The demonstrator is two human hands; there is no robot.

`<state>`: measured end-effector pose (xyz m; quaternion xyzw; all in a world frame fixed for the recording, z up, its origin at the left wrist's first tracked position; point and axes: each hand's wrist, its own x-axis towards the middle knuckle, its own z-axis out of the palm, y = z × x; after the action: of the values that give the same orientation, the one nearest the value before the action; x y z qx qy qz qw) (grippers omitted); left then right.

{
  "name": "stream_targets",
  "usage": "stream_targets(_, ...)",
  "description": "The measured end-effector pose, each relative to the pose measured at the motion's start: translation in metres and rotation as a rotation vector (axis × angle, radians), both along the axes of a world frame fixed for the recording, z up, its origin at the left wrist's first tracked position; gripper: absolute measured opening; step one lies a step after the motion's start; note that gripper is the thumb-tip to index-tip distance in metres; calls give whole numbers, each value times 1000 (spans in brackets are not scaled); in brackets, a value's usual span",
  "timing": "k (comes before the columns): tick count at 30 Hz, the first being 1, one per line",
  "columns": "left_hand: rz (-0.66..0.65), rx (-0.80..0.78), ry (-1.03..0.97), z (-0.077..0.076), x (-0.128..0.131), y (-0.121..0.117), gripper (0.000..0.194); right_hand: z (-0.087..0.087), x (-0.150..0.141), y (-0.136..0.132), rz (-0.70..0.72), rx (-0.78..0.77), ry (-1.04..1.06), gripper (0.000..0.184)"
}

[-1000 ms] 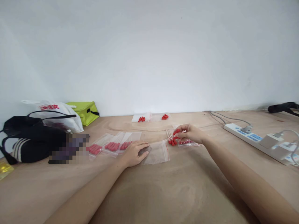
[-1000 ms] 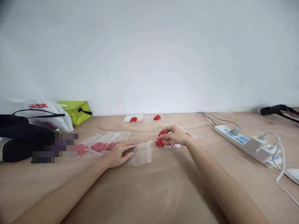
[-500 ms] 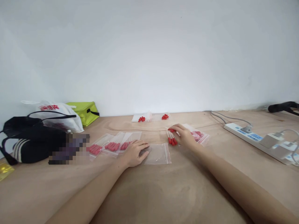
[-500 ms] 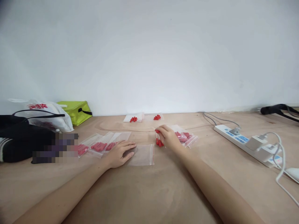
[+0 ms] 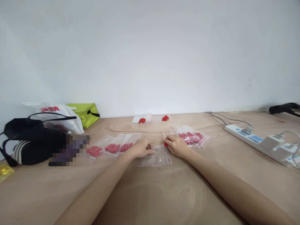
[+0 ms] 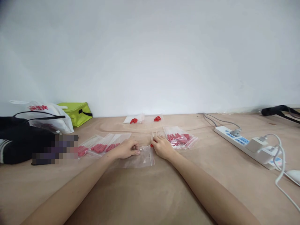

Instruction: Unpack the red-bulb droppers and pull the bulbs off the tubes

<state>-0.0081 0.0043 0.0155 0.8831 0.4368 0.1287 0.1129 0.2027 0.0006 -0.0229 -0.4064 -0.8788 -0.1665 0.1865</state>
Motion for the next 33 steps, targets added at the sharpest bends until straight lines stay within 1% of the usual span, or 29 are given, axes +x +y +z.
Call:
stream_targets(3,2,-10,-31,7,-9,-1,16,0,1,0,-17,-5,14,22)
stream_targets(5,77,-30,-97,12,-28,2,18,1,1,-1,-23,-14,14,22)
stream_targets(6,176,-63,-184,15,-41,5,19,1,1,-2,-21,-21,12,22)
stream_targets(7,317,-51,-277,17,-56,9,20,2,1,-3,-18,-29,10,22)
stream_targets(8,415,-46,-311,20,-73,12,21,3,1,-5,-12,-37,9,22)
stream_targets(10,632,58,-323,24,-108,16,24,5,1,-7,-2,-48,12,23)
stream_targets(11,738,117,-271,25,-124,17,26,6,1,-8,4,-53,12,23)
stream_targets(13,922,188,-56,27,-153,14,28,7,1,-11,15,-60,7,24)
stream_targets(15,980,179,15,26,-173,7,26,8,1,-12,25,-67,1,24)
stream_targets(16,999,168,43,25,-179,3,26,8,0,-12,27,-69,-1,24)
stream_targets(18,1012,159,80,22,-183,-4,27,8,0,-13,26,-69,2,23)
stream_targets(19,1009,182,101,21,-180,-6,27,8,0,-13,24,-68,6,23)
stream_targets(20,991,241,119,20,-175,-9,26,8,0,-13,21,-65,11,23)
stream_targets(21,943,332,128,20,-168,-12,24,8,0,-14,18,-61,17,23)
stream_targets(22,853,432,130,20,-160,-15,23,8,0,-14,17,-56,23,23)
stream_targets(23,711,527,124,20,-150,-17,21,8,0,-14,18,-49,29,23)
stream_targets(24,518,577,110,19,-139,-20,19,8,0,-14,20,-41,35,24)
stream_targets(25,300,549,117,18,-130,-23,18,7,1,-15,23,-33,41,24)
stream_targets(26,122,499,142,16,-121,-26,17,7,1,-15,26,-27,47,25)
stream_targets(27,-1,472,166,13,-114,-27,18,7,1,-15,28,-24,54,25)
stream_targets(28,-78,456,190,10,-109,-28,19,7,1,-15,29,-22,60,26)
stream_targets(29,-123,457,216,5,-105,-27,20,6,2,-15,30,-22,67,26)
stream_targets(31,-158,485,249,-3,-101,-23,24,6,2,-15,33,-21,78,25)
stream_targets(33,-164,504,252,-11,-98,-17,29,5,2,-14,38,-15,92,24)
